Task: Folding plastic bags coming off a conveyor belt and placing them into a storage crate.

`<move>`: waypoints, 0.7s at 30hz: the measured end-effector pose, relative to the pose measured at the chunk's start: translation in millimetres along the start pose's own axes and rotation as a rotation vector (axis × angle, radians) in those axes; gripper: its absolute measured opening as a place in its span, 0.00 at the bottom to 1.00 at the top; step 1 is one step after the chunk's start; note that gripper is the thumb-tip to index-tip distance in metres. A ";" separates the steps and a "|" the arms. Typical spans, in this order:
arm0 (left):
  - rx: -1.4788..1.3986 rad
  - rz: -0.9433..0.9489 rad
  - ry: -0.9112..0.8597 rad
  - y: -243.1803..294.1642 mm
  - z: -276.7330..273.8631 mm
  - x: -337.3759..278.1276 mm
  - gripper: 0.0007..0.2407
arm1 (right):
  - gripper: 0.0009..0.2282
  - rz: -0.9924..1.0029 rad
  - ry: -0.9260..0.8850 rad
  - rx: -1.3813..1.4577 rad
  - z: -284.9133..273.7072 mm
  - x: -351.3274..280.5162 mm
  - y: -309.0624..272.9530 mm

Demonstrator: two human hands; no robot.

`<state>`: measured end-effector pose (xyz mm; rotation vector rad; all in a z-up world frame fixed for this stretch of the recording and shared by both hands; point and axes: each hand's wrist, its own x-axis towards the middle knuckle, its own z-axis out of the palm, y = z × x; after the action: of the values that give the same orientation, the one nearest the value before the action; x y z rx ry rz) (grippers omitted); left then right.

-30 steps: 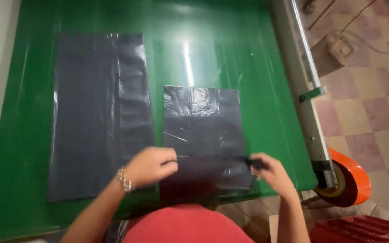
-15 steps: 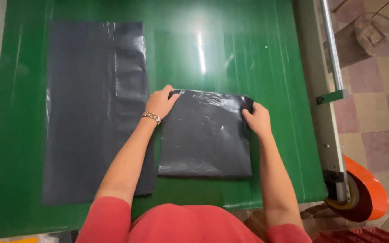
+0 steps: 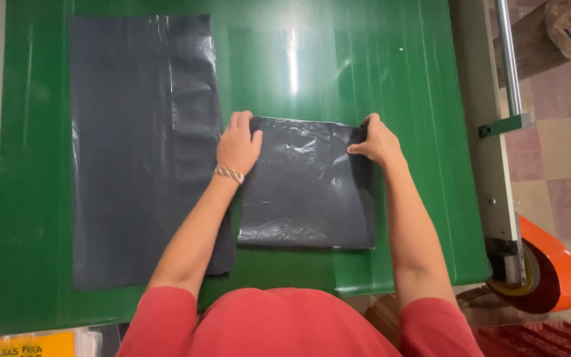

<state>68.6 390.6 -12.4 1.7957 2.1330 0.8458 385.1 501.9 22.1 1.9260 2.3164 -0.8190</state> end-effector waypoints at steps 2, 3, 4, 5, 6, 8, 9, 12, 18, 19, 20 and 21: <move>0.038 0.102 0.120 14.9 2.7 -21.7 0.13 | 0.28 0.007 -0.040 -0.109 9.3 21.8 13.0; 0.075 0.198 0.237 21.6 3.1 -33.1 0.12 | 0.26 0.016 -0.089 -0.216 15.5 31.2 19.7; 0.077 0.210 0.232 30.6 3.7 -44.0 0.12 | 0.26 0.023 -0.084 -0.207 15.4 32.5 18.5; -0.153 0.166 0.071 39.5 4.5 -57.7 0.11 | 0.22 -0.015 -0.046 -0.243 16.7 31.4 18.3; -0.380 0.117 -0.092 47.8 5.2 -71.9 0.11 | 0.18 -0.053 -0.007 -0.280 18.4 30.0 18.2; -0.766 -0.182 -0.380 33.3 27.2 -77.6 0.16 | 0.17 -0.091 0.104 -0.263 22.6 3.0 13.1; -1.134 -0.512 -0.650 27.1 39.2 -79.4 0.21 | 0.18 -0.149 0.216 -0.257 23.0 -8.5 10.4; -1.491 -0.713 -0.635 39.1 -7.7 -89.2 0.36 | 0.13 -0.471 0.616 -0.155 21.4 -93.5 -3.1; -1.769 -0.955 -0.406 12.5 -30.4 -129.5 0.35 | 0.15 -0.528 0.816 0.012 81.7 -226.2 20.6; -1.764 -0.956 -0.416 -52.2 19.6 -147.9 0.35 | 0.15 -0.518 0.819 0.013 92.1 -234.0 24.3; -1.659 -0.847 -0.368 -104.6 64.1 -157.0 0.29 | 0.14 -0.485 0.811 -0.006 102.4 -242.1 28.1; -1.554 -0.735 -0.318 -143.1 112.1 -144.3 0.27 | 0.14 -0.454 0.807 -0.025 111.8 -247.9 31.5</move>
<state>41.1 272.0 -210.0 0.2715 1.0118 1.2523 438.7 234.6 -2.3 1.9852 3.2561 0.0492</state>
